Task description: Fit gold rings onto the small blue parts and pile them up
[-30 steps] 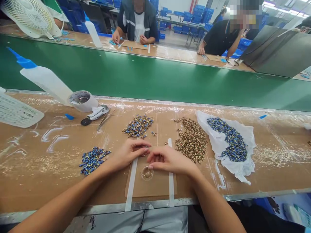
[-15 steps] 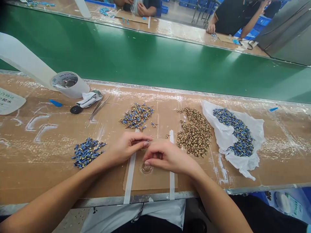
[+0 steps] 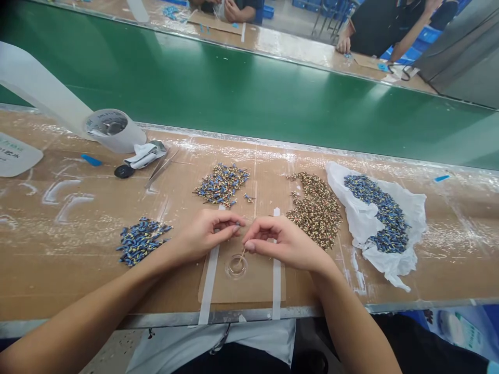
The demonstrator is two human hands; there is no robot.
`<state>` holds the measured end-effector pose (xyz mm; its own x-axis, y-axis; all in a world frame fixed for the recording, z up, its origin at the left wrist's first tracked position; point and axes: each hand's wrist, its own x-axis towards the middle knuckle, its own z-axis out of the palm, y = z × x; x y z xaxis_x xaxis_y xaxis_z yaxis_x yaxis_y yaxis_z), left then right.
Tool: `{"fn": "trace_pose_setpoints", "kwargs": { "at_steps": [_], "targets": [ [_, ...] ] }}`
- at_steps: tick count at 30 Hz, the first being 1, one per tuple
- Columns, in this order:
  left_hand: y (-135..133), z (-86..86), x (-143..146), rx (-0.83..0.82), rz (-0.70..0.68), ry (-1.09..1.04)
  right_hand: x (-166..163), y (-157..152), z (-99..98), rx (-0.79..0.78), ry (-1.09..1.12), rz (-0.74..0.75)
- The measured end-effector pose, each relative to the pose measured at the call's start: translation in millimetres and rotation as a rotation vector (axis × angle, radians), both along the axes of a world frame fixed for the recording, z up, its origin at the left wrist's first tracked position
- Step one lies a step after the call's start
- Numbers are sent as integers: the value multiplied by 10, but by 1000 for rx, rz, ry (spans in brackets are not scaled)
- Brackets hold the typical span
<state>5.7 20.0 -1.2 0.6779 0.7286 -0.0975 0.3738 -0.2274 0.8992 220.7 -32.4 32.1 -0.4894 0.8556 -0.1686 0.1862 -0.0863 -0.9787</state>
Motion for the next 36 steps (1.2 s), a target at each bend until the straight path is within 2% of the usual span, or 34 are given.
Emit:
{"fn": "trace_pose_setpoints", "kwargs": {
  "at_steps": [2,6,9,13,19,26,36],
  "targets": [
    [1,-4,1,2,-16,-4,20,-6,5,50,39,-122],
    [0,-40,0,33,-37,-22,-5,-18,-52,308,-23,-423],
    [0,-50,2,54,-42,-19,-43,-22,-116,394,-87,-509],
    [-1,-36,9,88,-54,-10,-71,-22,-148,424,-162,-502],
    [-4,-29,13,106,-68,-14,-92,-19,-95,504,-293,-449],
    [-6,13,22,118,-78,2,-115,-27,-65,551,-331,-423],
    [-6,-17,17,148,-85,-13,-137,-20,-58,589,-362,-370]
  ]
}}
